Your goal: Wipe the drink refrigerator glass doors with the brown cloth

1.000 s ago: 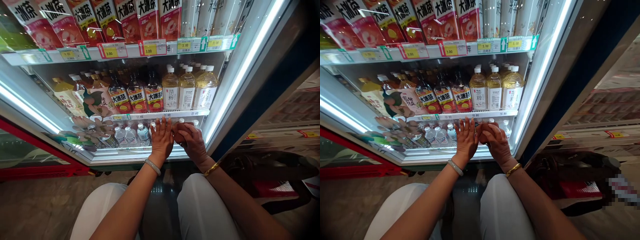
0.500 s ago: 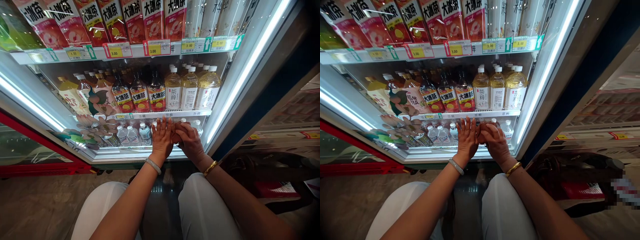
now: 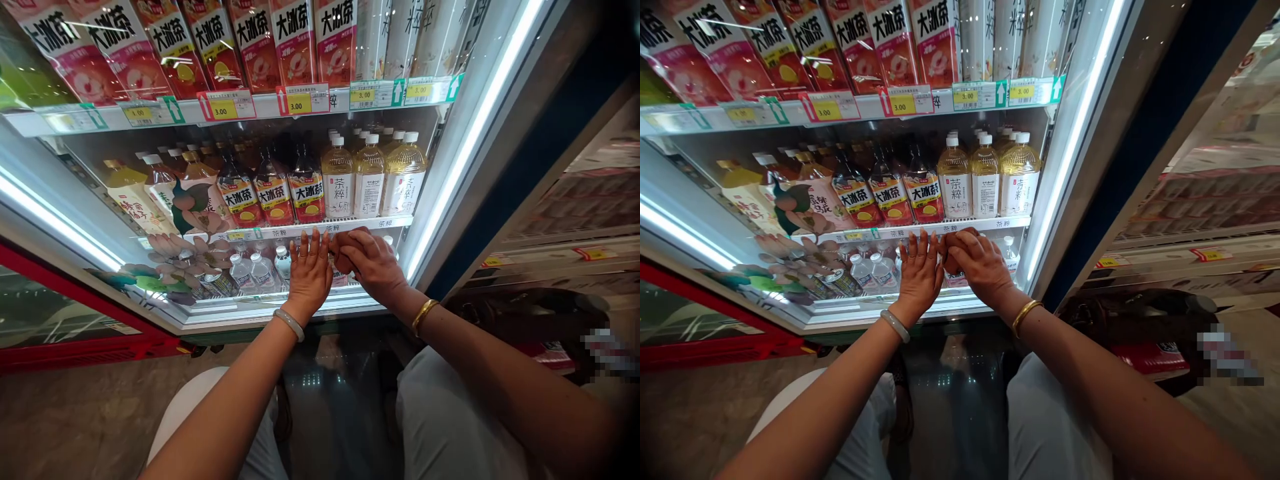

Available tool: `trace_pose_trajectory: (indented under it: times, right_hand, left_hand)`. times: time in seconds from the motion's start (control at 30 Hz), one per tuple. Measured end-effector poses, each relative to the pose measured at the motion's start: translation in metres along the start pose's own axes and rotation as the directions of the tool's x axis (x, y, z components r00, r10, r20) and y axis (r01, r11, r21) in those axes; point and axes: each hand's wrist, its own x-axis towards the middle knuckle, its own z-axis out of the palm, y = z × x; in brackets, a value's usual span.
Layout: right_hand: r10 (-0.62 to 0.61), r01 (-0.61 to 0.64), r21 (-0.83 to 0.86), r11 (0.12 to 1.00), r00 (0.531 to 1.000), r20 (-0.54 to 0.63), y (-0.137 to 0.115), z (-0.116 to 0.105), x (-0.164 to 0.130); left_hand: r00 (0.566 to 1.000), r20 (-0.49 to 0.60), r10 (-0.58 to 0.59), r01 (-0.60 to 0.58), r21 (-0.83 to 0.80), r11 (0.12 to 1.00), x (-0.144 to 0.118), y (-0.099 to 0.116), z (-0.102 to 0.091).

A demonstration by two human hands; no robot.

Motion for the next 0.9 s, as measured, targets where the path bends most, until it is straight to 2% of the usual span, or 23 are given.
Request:
trace_pose_trajectory:
  times: [0.1,0.2,0.3,0.4,0.57,0.67,0.83,0.9]
  right_hand:
    - [-0.075,0.076,-0.012,0.997,0.997,0.015,-0.009,0.009,0.004]
    - [-0.054,0.054,0.017,0.998,0.998,0.012,-0.014,0.013,0.014]
    - [0.007,-0.006,0.025,1.000,0.999,-0.041,-0.015,0.012,0.019]
    - [0.001,-0.003,-0.018,1.000,0.995,-0.100,-0.021,0.017,0.014]
    - [-0.024,0.021,-0.039,0.999,0.997,-0.077,-0.042,0.035,0.010]
    - [-0.038,0.037,-0.015,0.999,0.995,-0.094,-0.041,0.032,0.021]
    - [0.129,-0.123,0.049,0.991,0.983,-0.130,-0.033,0.022,0.034]
    - [0.114,-0.110,0.037,0.993,0.987,-0.113,-0.040,0.028,0.030]
  left_hand:
    - [0.997,0.021,0.073,-0.073,0.004,0.997,0.000,-0.010,-0.004]
    - [0.994,0.028,0.107,-0.107,0.014,0.994,0.000,-0.020,-0.012]
    - [0.997,0.006,0.083,-0.083,0.031,0.996,-0.001,-0.026,-0.018]
    - [0.999,0.024,0.046,-0.046,0.020,0.999,-0.003,-0.029,-0.018]
    - [0.999,0.021,0.044,-0.044,-0.013,0.999,-0.006,-0.033,-0.013]
    - [0.999,-0.014,0.046,-0.046,-0.009,0.999,-0.005,-0.035,-0.016]
    - [1.000,-0.001,-0.002,0.002,-0.022,1.000,-0.004,-0.039,-0.024]
    - [1.000,-0.006,-0.005,0.004,-0.021,1.000,-0.005,-0.041,-0.025]
